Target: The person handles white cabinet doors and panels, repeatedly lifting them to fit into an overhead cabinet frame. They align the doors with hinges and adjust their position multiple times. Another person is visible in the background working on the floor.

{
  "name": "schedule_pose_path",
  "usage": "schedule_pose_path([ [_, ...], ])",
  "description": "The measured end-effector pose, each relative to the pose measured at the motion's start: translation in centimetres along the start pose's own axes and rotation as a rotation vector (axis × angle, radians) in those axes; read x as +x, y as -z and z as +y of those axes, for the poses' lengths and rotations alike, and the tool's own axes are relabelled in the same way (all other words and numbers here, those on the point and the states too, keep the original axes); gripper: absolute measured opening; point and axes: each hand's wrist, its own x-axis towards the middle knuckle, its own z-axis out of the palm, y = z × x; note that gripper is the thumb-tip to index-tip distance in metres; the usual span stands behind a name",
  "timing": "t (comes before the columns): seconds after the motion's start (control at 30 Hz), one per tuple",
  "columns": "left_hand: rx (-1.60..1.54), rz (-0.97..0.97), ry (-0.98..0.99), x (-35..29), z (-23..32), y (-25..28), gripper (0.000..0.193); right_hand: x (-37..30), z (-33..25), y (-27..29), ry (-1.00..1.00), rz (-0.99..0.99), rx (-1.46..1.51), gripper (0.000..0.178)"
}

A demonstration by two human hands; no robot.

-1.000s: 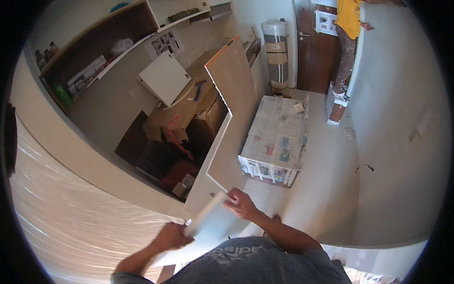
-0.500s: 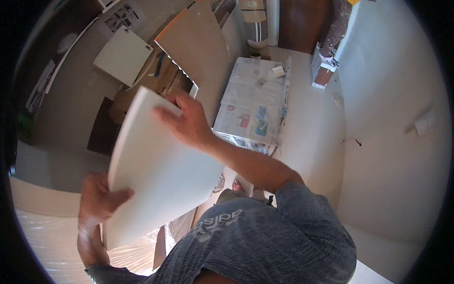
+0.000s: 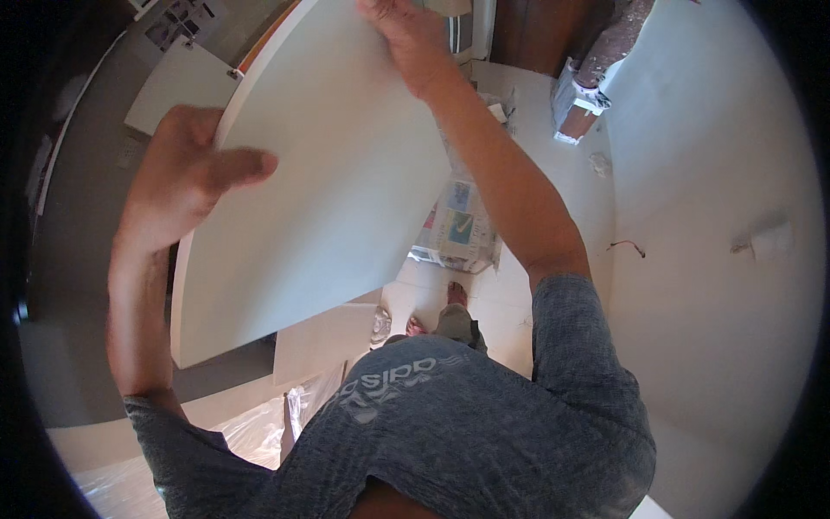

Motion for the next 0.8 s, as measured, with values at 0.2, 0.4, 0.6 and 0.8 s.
schedule_pose_path([
  [0.2, -0.029, -0.029, 0.047, 10.0, 0.4, -4.2, 0.031, 6.2, 5.2, 7.4, -0.078, -0.007, 0.256, 0.037],
  [0.4, 0.133, -0.022, 0.054, 16.7, -0.8, -8.7, 0.032, 8.7, 10.5, 11.6, -0.2, 0.042, 0.348, 0.041],
  [0.6, 0.221, -0.031, 0.07, 21.2, 0.2, -12.1, 0.04, 10.5, 14.4, 16.3, -0.216, -0.02, 0.375, 0.038],
  [0.8, 0.149, -0.047, 0.127, 23.5, 0.4, -14.8, 0.036, 11.8, 19.3, 20.1, -0.233, -0.079, 0.385, 0.039],
])
